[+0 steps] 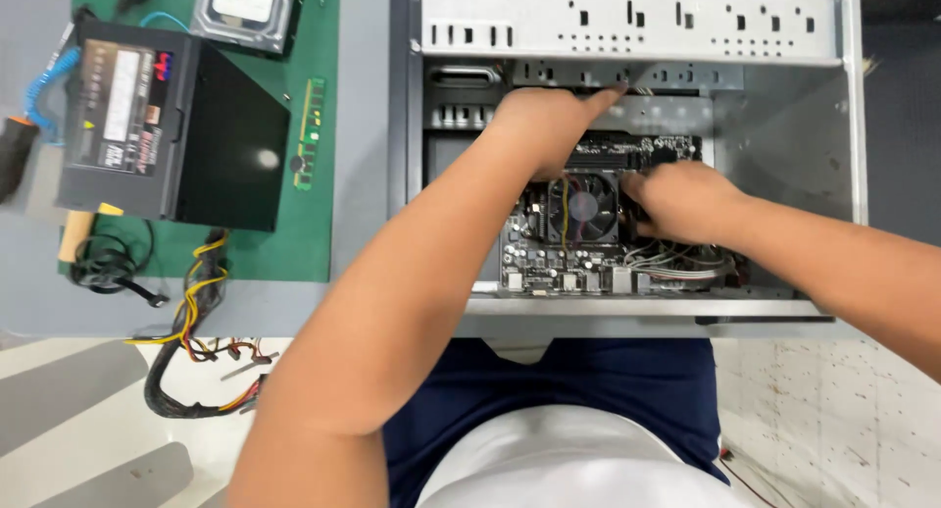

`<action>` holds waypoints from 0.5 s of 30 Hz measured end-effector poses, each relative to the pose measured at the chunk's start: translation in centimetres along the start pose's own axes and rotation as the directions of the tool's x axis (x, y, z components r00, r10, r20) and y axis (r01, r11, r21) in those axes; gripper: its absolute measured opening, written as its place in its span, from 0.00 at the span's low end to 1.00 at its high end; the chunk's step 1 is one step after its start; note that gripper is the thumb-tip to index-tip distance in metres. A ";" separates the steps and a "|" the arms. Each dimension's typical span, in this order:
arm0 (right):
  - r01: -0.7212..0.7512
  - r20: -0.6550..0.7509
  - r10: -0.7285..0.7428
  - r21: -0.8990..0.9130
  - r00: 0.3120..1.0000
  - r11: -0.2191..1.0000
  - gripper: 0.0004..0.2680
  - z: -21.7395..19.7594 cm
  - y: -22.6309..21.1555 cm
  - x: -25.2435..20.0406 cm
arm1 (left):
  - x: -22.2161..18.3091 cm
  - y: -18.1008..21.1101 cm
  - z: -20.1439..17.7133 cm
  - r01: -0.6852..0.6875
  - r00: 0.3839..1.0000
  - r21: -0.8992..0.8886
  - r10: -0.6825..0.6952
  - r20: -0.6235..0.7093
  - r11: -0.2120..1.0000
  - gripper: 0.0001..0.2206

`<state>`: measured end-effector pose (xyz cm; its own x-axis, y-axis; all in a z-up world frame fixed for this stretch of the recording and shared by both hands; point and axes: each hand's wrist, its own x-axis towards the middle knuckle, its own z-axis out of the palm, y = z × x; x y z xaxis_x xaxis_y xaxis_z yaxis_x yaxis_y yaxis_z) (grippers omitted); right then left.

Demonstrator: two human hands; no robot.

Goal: The person removes a CPU heatsink from the motherboard, cleans it with a brush, and then uses a screwdriver to work on the motherboard inside the PC case.

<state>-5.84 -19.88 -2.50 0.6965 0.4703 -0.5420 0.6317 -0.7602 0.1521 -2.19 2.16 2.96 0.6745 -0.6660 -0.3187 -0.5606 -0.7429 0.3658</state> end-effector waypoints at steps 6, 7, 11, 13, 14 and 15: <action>-0.021 0.057 0.017 0.067 0.998 0.997 0.09 2.0 0.7 -0.4 | 2.6 -2.3 -0.3 0.201 0.971 -0.062 -0.191 0.144 0.978 0.17; -0.019 0.058 0.015 0.071 0.998 0.997 0.09 2.8 0.8 -0.4 | 2.4 -2.3 -0.2 0.203 0.970 -0.062 -0.192 0.148 0.977 0.17; -0.191 0.079 0.225 0.821 0.971 0.538 0.13 2.8 0.9 -0.7 | 3.1 -2.9 -0.1 0.241 0.962 -0.172 -0.212 0.172 0.955 0.18; -0.358 0.307 0.246 0.911 0.919 0.203 0.14 2.0 0.3 -1.1 | 3.6 -3.0 0.2 0.234 0.964 -0.189 -0.201 0.175 0.954 0.22; -0.353 0.242 0.277 0.800 0.930 0.486 0.15 1.6 0.0 -1.2 | 3.6 -2.9 0.1 0.243 0.956 -0.181 -0.204 0.209 0.953 0.23; -0.326 0.168 0.284 0.611 0.944 0.721 0.16 1.2 -0.3 -1.2 | 3.5 -2.9 0.0 0.251 0.948 -0.173 -0.206 0.242 0.952 0.25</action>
<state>-7.29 -20.73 -2.84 0.7794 0.1526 -0.6077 0.0205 -0.9756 -0.2187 1.81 1.98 0.74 0.6386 -0.4949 -0.5893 -0.2813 -0.8629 0.4198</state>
